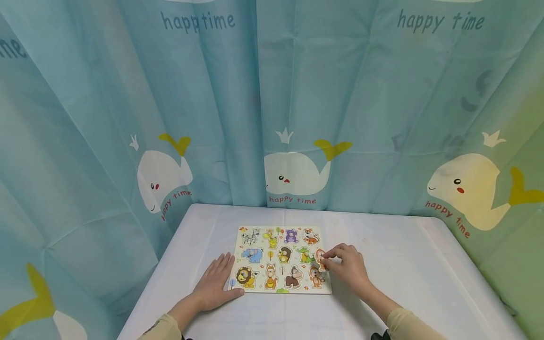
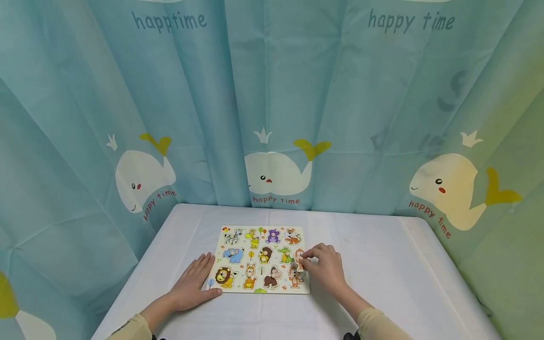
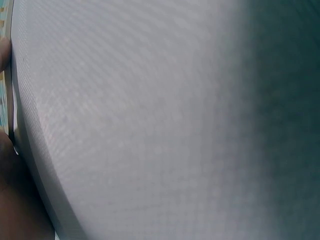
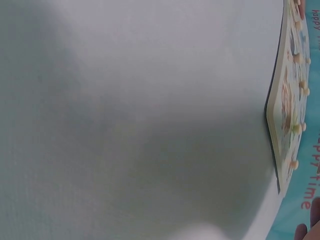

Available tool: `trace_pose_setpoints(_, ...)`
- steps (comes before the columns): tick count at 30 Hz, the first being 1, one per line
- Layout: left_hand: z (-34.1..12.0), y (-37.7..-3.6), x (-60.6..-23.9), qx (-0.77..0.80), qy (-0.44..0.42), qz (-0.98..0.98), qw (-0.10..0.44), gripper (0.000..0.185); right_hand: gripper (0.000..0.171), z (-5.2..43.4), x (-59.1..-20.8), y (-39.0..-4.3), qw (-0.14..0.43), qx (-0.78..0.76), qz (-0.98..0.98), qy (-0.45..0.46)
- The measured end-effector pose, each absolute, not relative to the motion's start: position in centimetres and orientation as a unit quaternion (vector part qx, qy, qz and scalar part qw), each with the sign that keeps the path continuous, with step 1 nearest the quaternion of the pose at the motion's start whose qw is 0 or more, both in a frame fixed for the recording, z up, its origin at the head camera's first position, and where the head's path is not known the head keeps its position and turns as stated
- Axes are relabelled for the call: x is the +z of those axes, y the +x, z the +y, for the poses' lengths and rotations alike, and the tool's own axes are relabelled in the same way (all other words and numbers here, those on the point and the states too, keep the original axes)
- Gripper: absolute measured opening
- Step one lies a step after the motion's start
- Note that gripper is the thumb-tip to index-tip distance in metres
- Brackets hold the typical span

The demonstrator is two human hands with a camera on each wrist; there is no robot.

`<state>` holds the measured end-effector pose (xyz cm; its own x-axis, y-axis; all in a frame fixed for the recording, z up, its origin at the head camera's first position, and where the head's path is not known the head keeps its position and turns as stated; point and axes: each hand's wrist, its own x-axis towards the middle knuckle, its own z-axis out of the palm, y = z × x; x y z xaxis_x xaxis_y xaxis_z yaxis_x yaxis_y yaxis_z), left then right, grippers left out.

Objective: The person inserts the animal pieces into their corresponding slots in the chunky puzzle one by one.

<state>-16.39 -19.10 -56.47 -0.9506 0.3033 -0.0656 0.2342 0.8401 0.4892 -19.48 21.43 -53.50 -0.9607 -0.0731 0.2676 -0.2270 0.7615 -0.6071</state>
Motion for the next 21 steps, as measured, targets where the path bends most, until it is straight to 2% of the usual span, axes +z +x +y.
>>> trace_pose_setpoints(21,-19.1,-16.4,-56.5,0.239,0.145,0.958,0.068,0.109,0.014,20.4,-54.3,-18.4,0.102,0.315,-0.939,0.091)
